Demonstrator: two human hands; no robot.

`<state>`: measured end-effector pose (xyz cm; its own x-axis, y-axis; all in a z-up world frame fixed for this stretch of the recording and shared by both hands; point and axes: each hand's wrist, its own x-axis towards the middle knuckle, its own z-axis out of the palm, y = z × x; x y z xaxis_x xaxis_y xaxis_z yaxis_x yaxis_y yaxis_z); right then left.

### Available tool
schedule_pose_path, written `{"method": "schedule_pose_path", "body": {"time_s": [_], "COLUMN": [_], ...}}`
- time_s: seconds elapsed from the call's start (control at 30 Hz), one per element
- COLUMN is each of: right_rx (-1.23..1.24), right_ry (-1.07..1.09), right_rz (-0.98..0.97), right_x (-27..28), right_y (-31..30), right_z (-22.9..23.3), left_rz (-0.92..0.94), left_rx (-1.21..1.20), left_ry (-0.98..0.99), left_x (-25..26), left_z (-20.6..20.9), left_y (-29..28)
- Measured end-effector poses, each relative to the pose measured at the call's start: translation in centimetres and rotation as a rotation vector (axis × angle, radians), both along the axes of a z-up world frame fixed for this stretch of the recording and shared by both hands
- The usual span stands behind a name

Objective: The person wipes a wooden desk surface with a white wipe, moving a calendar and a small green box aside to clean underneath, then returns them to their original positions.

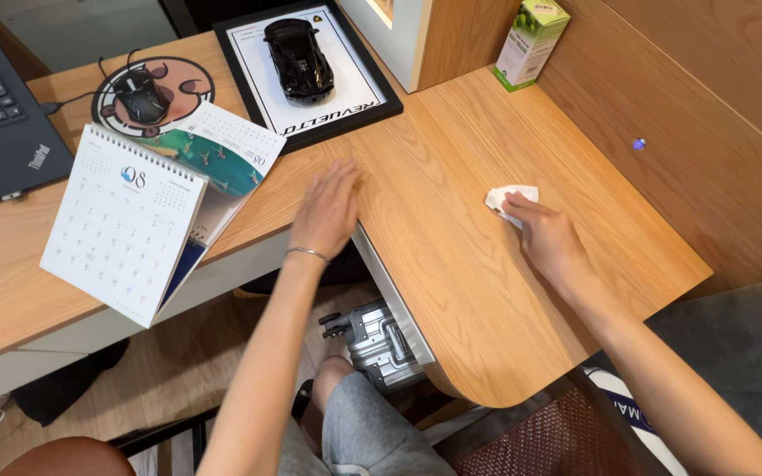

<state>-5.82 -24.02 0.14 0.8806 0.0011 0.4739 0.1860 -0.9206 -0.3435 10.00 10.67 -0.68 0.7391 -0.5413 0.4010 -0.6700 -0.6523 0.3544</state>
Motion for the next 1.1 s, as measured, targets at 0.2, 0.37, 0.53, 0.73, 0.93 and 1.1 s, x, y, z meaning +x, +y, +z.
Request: {"method": "schedule_pose_path", "body": {"time_s": [0.2,0.37,0.53,0.73,0.93,1.1], "right_rx": [-0.040,-0.032,0.138,0.017,-0.041,0.012], "right_ry": [0.086,-0.068,0.038,-0.060,-0.061,0.007], "right_rz": [-0.150,-0.309,-0.277,-0.005,-0.328,-0.332], "right_x": [3.1,6.1,4.4,2.5,6.9,6.0], "right_y": [-5.6,-7.0,-1.9,-1.7,-7.7,-3.4], "right_z": [0.7,0.6,1.5,1.5,0.0,0.8], "left_rz": [-0.020,-0.089,-0.099,-0.103,-0.070,-0.037], "left_rx": [0.100,0.104,0.122,0.181,0.178,0.202], "left_ry": [0.103,0.095,0.044,-0.020,-0.039,-0.028], "left_x": [1.6,2.0,3.4,3.8,3.6,3.8], "left_z": [0.7,1.6,1.5,0.6,0.0,-0.2], "left_y": [4.1,5.0,4.6,4.5,4.4,4.1]}}
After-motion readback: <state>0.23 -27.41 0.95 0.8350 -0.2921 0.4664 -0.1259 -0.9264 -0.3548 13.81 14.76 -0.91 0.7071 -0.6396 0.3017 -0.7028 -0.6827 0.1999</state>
